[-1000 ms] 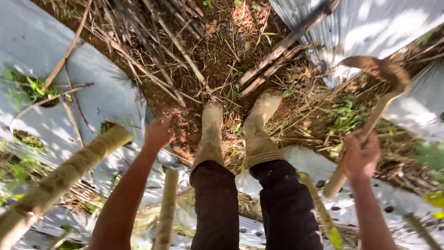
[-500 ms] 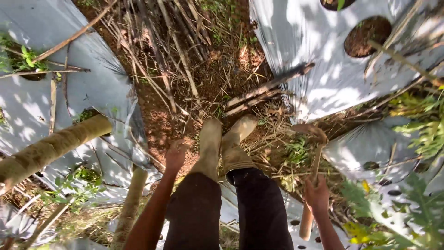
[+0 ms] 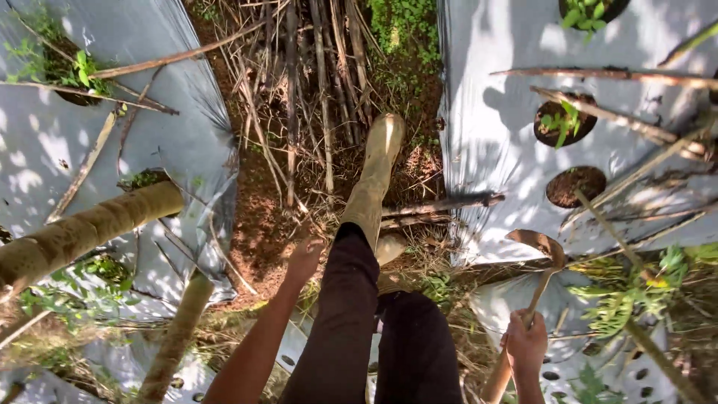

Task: The person uses a hoe to dig into the soil and remove weeds and dry plant debris from a garden bed. They repeatedly strike the ground with the tool and pull out the loosened vegetation by hand, clearing the area between plastic mulch sheets.

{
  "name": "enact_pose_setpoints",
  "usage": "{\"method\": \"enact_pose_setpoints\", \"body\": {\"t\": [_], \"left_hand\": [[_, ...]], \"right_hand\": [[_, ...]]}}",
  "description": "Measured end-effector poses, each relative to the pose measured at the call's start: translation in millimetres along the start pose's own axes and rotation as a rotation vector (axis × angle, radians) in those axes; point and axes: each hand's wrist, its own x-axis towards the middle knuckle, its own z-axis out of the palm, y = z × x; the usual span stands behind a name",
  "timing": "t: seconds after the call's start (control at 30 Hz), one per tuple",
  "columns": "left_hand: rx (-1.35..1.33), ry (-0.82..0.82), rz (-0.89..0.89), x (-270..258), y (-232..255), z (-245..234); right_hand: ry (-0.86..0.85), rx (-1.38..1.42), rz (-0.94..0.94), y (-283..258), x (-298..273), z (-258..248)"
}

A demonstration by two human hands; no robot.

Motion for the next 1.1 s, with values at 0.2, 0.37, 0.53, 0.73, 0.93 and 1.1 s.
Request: {"method": "enact_pose_setpoints", "body": {"t": [0.2, 0.37, 0.53, 0.73, 0.93, 1.1], "left_hand": [[-0.137, -0.069, -0.115, 0.2, 82.5, -16.4], [-0.267, -0.064, -0.035, 14.3, 123.1, -28.6], [-0.325, -0.053, -0.006, 26.4, 120.4, -53.0], [-0.498, 0.031, -0.15, 9.9, 88.7, -69.9], [-0.741, 0.112, -0.095, 18.5, 43.9, -10.5], [-1.032, 0.164, -0.104, 32.3, 28.2, 90.9]], "right_hand": [[0.061, -0.132, 0.014, -86.4, 11.3, -17.8], [0.038, -0.473, 0.01, -79.7, 19.8, -48.8], [0.019, -0.52, -0.036, -116.3, 28.8, -53.4], [0.036, -0.63, -0.27, -275.1, 25.5, -8.4], [-0.158, -0.719, -0.531, -430.2, 11.3, 55.6], [-0.413, -0.598, -0.79, -490.6, 7.7, 96.6]]}}
